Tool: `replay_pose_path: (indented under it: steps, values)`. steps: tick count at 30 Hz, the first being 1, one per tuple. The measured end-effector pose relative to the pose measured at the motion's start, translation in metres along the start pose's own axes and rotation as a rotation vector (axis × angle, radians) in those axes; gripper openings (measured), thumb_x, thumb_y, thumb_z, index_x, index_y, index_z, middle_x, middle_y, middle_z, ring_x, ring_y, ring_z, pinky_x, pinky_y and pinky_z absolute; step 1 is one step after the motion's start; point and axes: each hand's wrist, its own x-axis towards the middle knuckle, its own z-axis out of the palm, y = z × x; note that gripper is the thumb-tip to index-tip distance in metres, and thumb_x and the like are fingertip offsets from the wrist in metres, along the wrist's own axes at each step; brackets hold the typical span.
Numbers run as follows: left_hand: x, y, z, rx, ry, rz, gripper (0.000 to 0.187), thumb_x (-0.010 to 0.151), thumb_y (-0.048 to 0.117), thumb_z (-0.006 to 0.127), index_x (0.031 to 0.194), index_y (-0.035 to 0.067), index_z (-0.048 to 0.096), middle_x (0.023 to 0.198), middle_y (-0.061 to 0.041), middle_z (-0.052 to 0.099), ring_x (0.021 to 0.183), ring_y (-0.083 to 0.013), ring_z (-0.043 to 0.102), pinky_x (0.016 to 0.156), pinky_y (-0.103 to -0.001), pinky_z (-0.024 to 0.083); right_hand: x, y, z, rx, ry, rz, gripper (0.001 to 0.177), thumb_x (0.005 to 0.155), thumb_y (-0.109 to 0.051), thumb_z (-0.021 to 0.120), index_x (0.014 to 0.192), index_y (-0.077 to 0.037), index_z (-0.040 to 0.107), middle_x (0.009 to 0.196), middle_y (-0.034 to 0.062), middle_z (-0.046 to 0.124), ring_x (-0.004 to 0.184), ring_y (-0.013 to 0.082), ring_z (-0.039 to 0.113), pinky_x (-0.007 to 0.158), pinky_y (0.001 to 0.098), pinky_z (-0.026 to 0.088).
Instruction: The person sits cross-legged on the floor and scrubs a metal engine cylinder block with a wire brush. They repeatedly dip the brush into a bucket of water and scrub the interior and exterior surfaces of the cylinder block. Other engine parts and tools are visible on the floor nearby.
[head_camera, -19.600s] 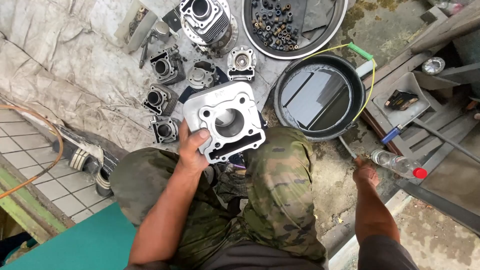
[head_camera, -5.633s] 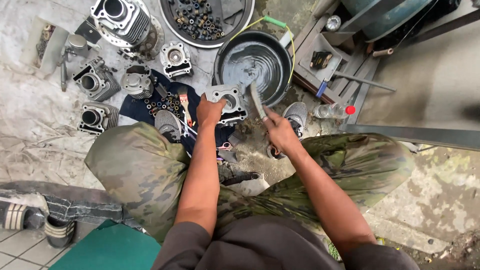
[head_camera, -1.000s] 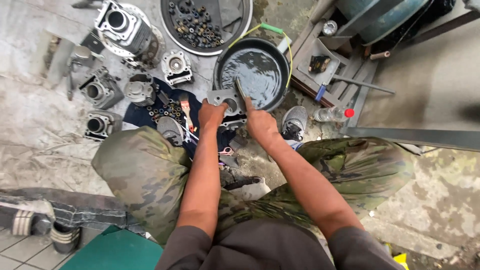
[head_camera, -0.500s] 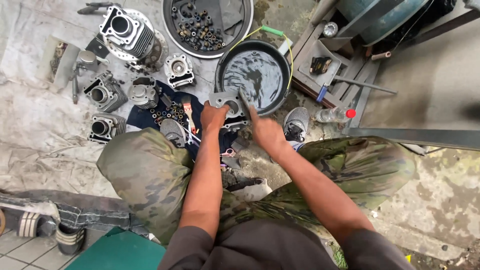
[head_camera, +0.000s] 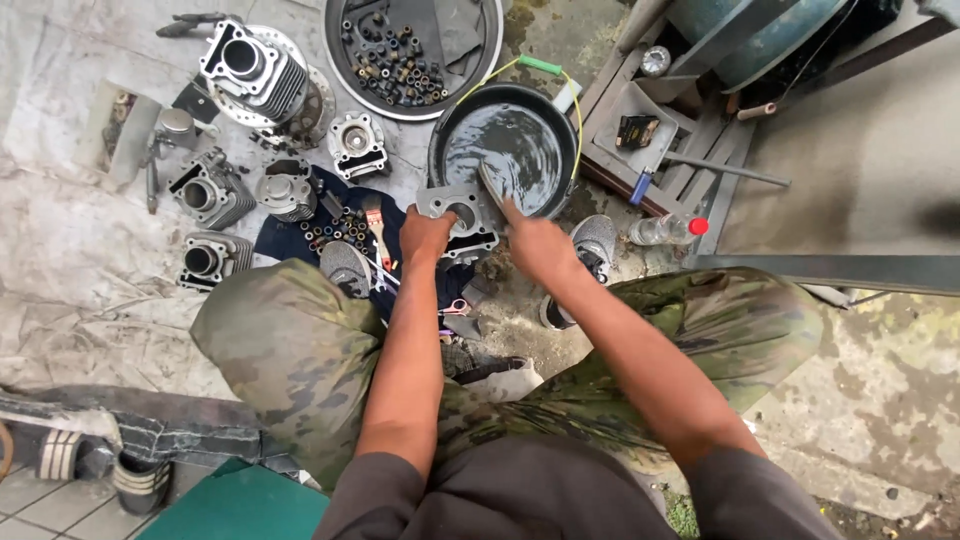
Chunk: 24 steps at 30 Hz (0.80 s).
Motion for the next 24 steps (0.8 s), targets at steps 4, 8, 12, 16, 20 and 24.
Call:
replay_pose_path:
  steps: [4, 8, 12, 16, 20, 24]
  values:
    - [-0.014, 0.011, -0.004, 0.002, -0.003, -0.025, 0.094, 0.082, 0.041, 0.07, 0.16, 0.002, 0.036, 0.109, -0.023, 0.074, 0.11, -0.0426, 0.071, 0.092, -0.059, 0.057, -0.062, -0.022, -0.017, 0.042, -0.075, 0.153, 0.057, 0.103, -0.026, 0.047, 0.159, -0.025, 0.038, 0.095, 0.0227, 0.074, 0.087, 0.045, 0.075, 0.075, 0.0616, 0.062]
    - [-0.021, 0.014, -0.003, 0.02, 0.007, -0.026, 0.094, 0.083, 0.044, 0.068, 0.16, 0.003, 0.035, 0.106, -0.02, 0.075, 0.11, -0.0405, 0.071, 0.091, -0.059, 0.058, -0.048, -0.032, 0.007, 0.007, -0.101, 0.157, 0.06, 0.105, -0.026, 0.047, 0.162, -0.023, 0.03, 0.092, 0.0242, 0.072, 0.089, 0.0457, 0.075, 0.074, 0.0596, 0.062]
    - [-0.033, 0.021, -0.008, -0.001, 0.01, 0.005, 0.095, 0.086, 0.047, 0.071, 0.16, 0.001, 0.034, 0.123, -0.029, 0.069, 0.118, -0.0468, 0.067, 0.093, -0.065, 0.056, 0.038, -0.001, 0.043, 0.06, -0.001, 0.152, 0.06, 0.107, -0.024, 0.045, 0.163, -0.017, 0.028, 0.098, 0.0273, 0.073, 0.092, 0.0466, 0.074, 0.076, 0.0588, 0.063]
    - [-0.026, 0.018, -0.005, 0.01, 0.003, -0.004, 0.094, 0.084, 0.045, 0.069, 0.161, 0.003, 0.034, 0.125, -0.029, 0.068, 0.121, -0.0476, 0.065, 0.095, -0.063, 0.056, -0.016, -0.049, 0.009, -0.031, 0.014, 0.162, 0.063, 0.1, -0.016, 0.046, 0.161, -0.016, 0.033, 0.094, 0.0237, 0.075, 0.087, 0.0435, 0.076, 0.072, 0.0542, 0.064]
    - [-0.032, 0.025, -0.003, 0.058, 0.011, -0.03, 0.091, 0.085, 0.044, 0.067, 0.16, 0.004, 0.035, 0.127, -0.027, 0.067, 0.122, -0.0461, 0.065, 0.096, -0.062, 0.056, -0.06, -0.065, 0.006, -0.091, -0.155, 0.175, 0.069, 0.098, -0.012, 0.043, 0.164, -0.019, 0.025, 0.1, 0.0234, 0.075, 0.091, 0.0421, 0.077, 0.076, 0.0548, 0.064]
    - [-0.022, 0.019, 0.0, 0.07, 0.022, -0.025, 0.092, 0.084, 0.044, 0.065, 0.16, 0.002, 0.036, 0.131, -0.028, 0.066, 0.124, -0.0451, 0.064, 0.099, -0.059, 0.056, -0.025, -0.054, 0.03, -0.121, -0.074, 0.137, 0.066, 0.095, -0.013, 0.045, 0.161, -0.018, 0.035, 0.092, 0.0205, 0.075, 0.084, 0.041, 0.077, 0.067, 0.0535, 0.064]
